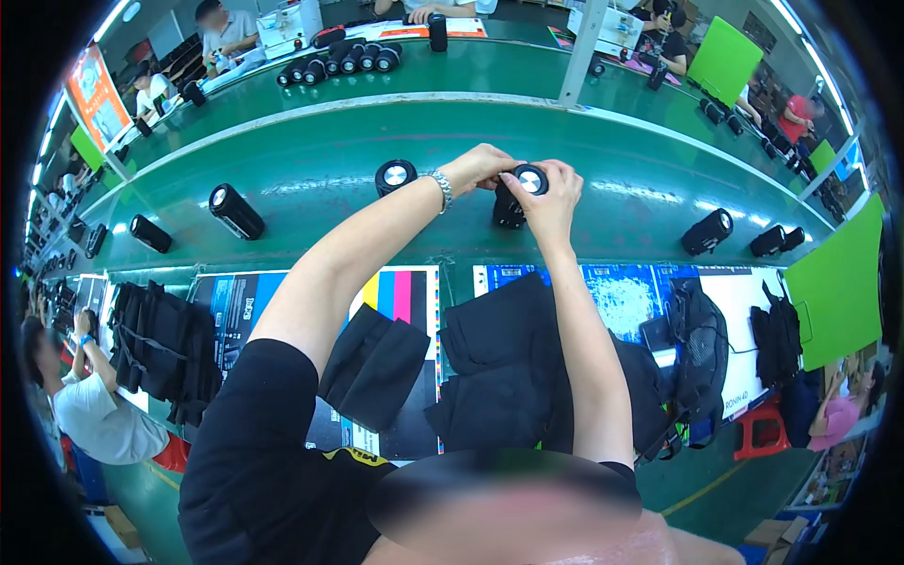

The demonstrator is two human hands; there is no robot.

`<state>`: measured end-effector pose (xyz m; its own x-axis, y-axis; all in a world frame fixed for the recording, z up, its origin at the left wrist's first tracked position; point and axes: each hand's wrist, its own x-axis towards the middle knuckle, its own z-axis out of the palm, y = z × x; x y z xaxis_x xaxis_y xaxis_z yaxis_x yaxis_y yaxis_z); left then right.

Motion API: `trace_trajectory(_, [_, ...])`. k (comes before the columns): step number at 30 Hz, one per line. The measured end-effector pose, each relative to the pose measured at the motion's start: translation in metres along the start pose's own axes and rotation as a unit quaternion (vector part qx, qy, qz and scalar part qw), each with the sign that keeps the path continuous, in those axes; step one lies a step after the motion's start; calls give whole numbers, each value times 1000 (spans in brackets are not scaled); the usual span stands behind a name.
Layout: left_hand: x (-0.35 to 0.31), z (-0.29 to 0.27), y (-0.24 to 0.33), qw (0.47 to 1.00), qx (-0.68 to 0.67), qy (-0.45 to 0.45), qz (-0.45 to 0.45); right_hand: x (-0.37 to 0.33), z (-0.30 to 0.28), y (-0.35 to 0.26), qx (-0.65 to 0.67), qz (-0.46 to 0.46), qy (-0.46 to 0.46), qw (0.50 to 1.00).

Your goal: The person picks up black fabric pieces one at a time, holds them up to a black cylindrical object on the workbench, and then places the handled pieces into a cardboard box on the floor.

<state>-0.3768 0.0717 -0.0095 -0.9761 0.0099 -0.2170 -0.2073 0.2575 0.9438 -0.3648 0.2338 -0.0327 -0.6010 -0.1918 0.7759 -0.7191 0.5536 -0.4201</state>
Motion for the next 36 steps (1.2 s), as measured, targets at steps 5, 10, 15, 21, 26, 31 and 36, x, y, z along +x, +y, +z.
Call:
trace_trajectory(5, [-3, 3, 10, 916, 261, 172, 252, 0, 5, 5, 229, 265, -41, 936])
trace_trajectory(10, [-28, 27, 30, 856, 243, 244, 385, 4, -9, 15, 243, 262, -63, 932])
trace_trajectory(15, [-47, 54, 43, 797, 211, 191, 533, -11, -24, 38, 234, 261, -48, 935])
trace_trajectory(21, [-59, 68, 27, 828, 155, 206, 497, -23, -24, 39, 256, 283, -99, 919])
trace_trajectory(26, [-69, 77, 25, 863, 136, 182, 451, -30, -71, 50, 421, 201, -237, 852])
trace_trajectory(31, [-26, 88, 25, 924, -278, 158, 207, -8, -68, 64, 498, 424, -83, 752])
trace_trajectory(36, [7, 134, 9, 925, -304, 156, 168, 9, -18, 59, 507, 472, 31, 720])
